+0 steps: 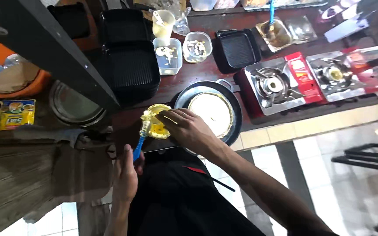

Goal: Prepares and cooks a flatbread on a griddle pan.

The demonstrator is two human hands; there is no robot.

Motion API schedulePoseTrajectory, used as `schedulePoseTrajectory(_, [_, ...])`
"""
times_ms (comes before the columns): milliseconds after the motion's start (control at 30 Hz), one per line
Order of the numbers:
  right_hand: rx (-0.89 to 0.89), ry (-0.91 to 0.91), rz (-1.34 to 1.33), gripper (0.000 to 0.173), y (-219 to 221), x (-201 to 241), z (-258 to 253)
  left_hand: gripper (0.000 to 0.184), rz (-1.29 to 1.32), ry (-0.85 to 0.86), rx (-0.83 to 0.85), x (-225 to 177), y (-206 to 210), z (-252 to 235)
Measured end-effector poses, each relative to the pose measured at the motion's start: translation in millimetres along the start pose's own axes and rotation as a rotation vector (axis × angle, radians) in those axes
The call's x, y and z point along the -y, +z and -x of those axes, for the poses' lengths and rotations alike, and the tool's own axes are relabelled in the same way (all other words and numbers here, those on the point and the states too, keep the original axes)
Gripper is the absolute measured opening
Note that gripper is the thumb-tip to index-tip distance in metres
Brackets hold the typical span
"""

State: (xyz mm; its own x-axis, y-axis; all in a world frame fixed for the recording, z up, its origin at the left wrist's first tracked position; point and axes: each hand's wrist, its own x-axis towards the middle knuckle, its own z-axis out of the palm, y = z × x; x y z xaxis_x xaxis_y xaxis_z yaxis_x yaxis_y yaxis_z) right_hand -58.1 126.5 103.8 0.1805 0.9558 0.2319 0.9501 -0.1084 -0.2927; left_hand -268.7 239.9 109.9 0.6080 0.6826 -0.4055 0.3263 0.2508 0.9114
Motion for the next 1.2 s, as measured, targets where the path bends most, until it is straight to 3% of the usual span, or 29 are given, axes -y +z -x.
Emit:
schedulePoseTrajectory(167, [-0.307, -0.067, 0.039, 0.024, -13.3, 34.6, 30.9, 0.057, -0.164, 0.008, 0.021, -16.0, 27.4, 7.1])
schedulePoseTrajectory(300, [-0.416, -0.055, 0.021, 0.022, -14.7, 35.6, 54.5, 0.065, -0.507, 0.288, -0.039, -37.5, 69.1, 14.8])
schedulePoseTrajectory(400, [-0.463, 0.047, -0.03, 0.019, -25.1, 26.2, 79.8, 0.075, -0.686, 0.377, 0.071, -55.7, 99.8, 16.4])
schedulePoseTrajectory(533, [-0.539, 0.401, -0.165, 0.015, -30.8, -10.8, 118.0, 0.085, -0.697, 0.284, 0.4, -59.1, 137.1, 15.3])
schedulePoseTrajectory(667, [-0.63, 0.755, -0.332, 0.016, -33.6, -85.0, 169.7, 0.089, -0.593, 0.218, 0.65, -47.2, 156.0, 25.0])
schedulePoseTrajectory(800, [-0.569, 0.836, -0.318, 0.02, -28.5, -141.0, 207.7, 0.08, -0.777, 0.089, 0.65, -21.9, 156.7, 26.8])
schedulePoseTrajectory(933, [-0.657, 0.856, -0.475, 0.019, -13.2, -168.7, 226.0, 0.082, -1.002, -0.146, 0.601, 1.1, 144.7, 30.5])
schedulePoseTrajectory(1000, [-0.572, 0.736, -0.36, 0.019, -4.0, -183.1, 239.3, 0.085, -0.97, -0.277, 0.551, 21.4, 136.7, 32.9])
schedulePoseTrajectory(1100, [-0.166, 0.372, -0.156, 0.022, -5.8, -184.4, 256.7, 0.084, -0.901, -0.413, 0.413, 58.9, 128.6, 41.3])
schedulePoseTrajectory(1200, [0.075, 0.224, -0.362, 0.022, -32.6, -176.7, 244.1, 0.08, -0.817, -0.533, 0.309, 90.8, 130.2, 50.7])
